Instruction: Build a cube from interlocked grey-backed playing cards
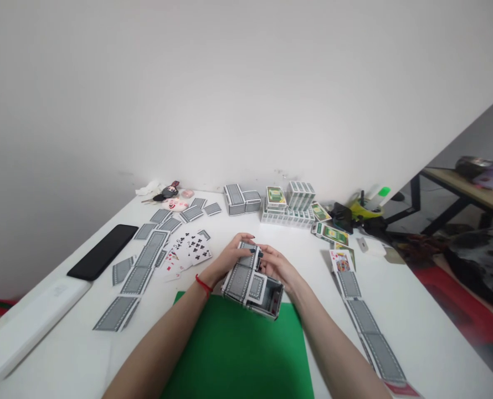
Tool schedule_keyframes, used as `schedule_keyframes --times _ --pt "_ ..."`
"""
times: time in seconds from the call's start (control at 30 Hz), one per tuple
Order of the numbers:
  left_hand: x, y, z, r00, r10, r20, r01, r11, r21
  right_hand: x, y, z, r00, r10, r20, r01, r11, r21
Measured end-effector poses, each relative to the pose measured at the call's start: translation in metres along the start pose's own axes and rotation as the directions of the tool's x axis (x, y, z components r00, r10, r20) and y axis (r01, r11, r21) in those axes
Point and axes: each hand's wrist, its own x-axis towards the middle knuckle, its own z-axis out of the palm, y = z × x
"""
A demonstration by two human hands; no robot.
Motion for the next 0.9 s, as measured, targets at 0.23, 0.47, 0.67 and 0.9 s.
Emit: schedule_keyframes --times 0.23,0.47,0.67,0.9 --pt "-0.002 0.002 0.001 1.0 0.006 -0.002 -0.006 1.0 0.02 0.008 0.003 0.005 0.994 -0.042 -0.099 0.038 0.999 -0.036" --pt "0.0 -0.001 0.001 0.997 0.075 -0.007 -0.074 0.997 0.019 0.011 0.006 0.004 0.989 -0.102 -0.105 0.095 0.993 -0.076" --pt "0.0 -0.006 -0.001 1.0 0.03 0.009 -0.029 0.996 -0.079 0.0 0.001 0.0 0.995 -0.025 0.1 0.022 0.999 0.026" --pt "0.005 -0.013 -0.003 0.996 0.087 -0.003 -0.087 0.993 -0.08 0.004 0.003 0.001 0.998 -0.029 0.06 0.029 1.0 0.013"
